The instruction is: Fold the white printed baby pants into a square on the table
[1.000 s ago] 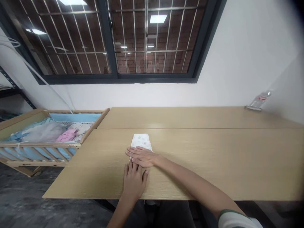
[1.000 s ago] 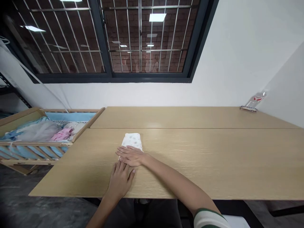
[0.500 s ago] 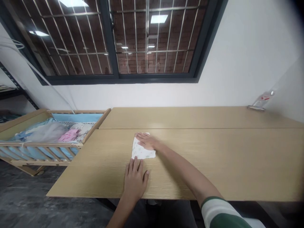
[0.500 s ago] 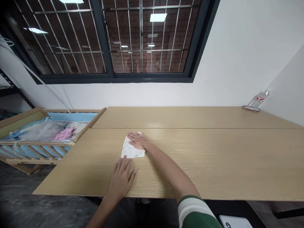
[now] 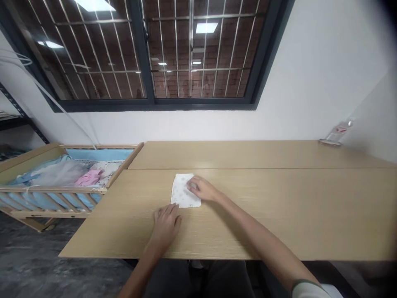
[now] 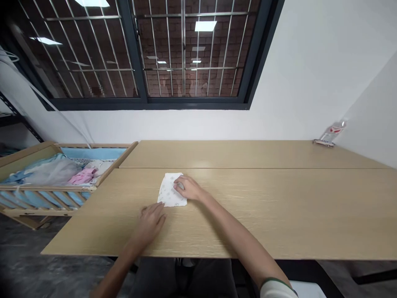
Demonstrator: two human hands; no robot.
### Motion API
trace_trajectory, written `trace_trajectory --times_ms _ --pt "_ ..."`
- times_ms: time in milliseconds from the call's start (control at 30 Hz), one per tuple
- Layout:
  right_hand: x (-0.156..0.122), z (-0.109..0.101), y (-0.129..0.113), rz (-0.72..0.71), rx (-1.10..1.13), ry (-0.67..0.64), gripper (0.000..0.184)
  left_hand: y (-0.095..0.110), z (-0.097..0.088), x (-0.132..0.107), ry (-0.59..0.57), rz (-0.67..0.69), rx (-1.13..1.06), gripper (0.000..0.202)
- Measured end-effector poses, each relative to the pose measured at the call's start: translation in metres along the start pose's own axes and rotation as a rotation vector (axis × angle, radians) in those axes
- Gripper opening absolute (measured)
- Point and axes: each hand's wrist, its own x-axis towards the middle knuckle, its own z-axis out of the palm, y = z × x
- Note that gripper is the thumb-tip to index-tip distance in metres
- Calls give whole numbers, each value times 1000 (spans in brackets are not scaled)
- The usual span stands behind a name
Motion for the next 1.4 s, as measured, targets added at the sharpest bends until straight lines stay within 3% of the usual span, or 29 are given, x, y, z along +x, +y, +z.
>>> trace_trajectory --times_ms 133,233,367,567,767,900,1167,1400 --pt "-31 -4 -14 -40 -63 -148 43 -31 -12 25 -107 172 -37 28" --pt "-48 1 -18 -42 -151 -155 47 -44 -17 38 -153 257 -49 26" --pt "-58 12 -22 -38 -222 -100 33 -47 -19 44 -170 300 -52 28" --pt "-65 6 -38 68 -187 -65 43 -38 -25 34 -156 303 -110 32" --pt "-72 -9 -42 176 -5 -61 41 -27 -47 36 -289 175 -398 24" --pt "-60 -10 -35 291 76 -12 44 -27 -38 58 -258 31 -456 29" --pt "-18 14 -17 586 -86 113 36 -17 -5 101 -145 -220 -187 30" --pt "-10 30 -7 769 -172 66 40 -2 7 110 -156 -301 30 31"
